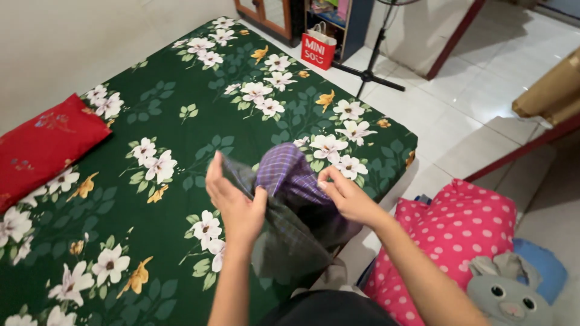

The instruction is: Tidying up a bed by folding a cloth, arranging a plush toy, and fluffing a pillow.

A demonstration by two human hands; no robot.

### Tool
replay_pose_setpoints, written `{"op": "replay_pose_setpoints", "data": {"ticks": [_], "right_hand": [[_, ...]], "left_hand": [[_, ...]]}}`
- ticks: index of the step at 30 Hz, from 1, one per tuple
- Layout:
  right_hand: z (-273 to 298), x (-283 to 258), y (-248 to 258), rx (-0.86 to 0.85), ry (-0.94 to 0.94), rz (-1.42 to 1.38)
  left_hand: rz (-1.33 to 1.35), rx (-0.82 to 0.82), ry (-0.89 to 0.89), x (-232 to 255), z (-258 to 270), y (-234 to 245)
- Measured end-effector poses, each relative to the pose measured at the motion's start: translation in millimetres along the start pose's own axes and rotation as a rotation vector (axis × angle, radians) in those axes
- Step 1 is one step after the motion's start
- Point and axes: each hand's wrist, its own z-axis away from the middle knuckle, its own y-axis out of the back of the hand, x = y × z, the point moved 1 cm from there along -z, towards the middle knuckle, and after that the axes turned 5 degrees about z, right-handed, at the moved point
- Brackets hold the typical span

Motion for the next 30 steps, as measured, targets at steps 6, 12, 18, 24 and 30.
{"op": "replay_pose_setpoints", "data": {"ticks": [6, 12, 18, 24, 30], "right_hand": [[-19.3, -86.5, 52.3, -0.231, 0.265, 0.263], [-25.0, -80.6, 106.4, -0.222, 0.257, 0.308], [-18.2, -42.2, 137.6, -0.42, 0.103, 0.645], [-15.2, 110.0, 178.6, -0.247, -0.109, 0.761], [-20.5, 7.5, 223.5, 0.237, 0.071, 0.714]], "left_hand": [[0.4, -1.013, -0.037, 16.2, -44.3, -46.1], [0.732, -1.494, -0.011, -2.9, -24.2, -101.6], [0.881, -1.257, 0.437, 14.6, -39.1, -116.6], [0.809, -1.428, 0.125, 74.0, -47.9, -85.9], [0.359, -1.534, -0.072, -1.6, -8.4, -106.5]]}}
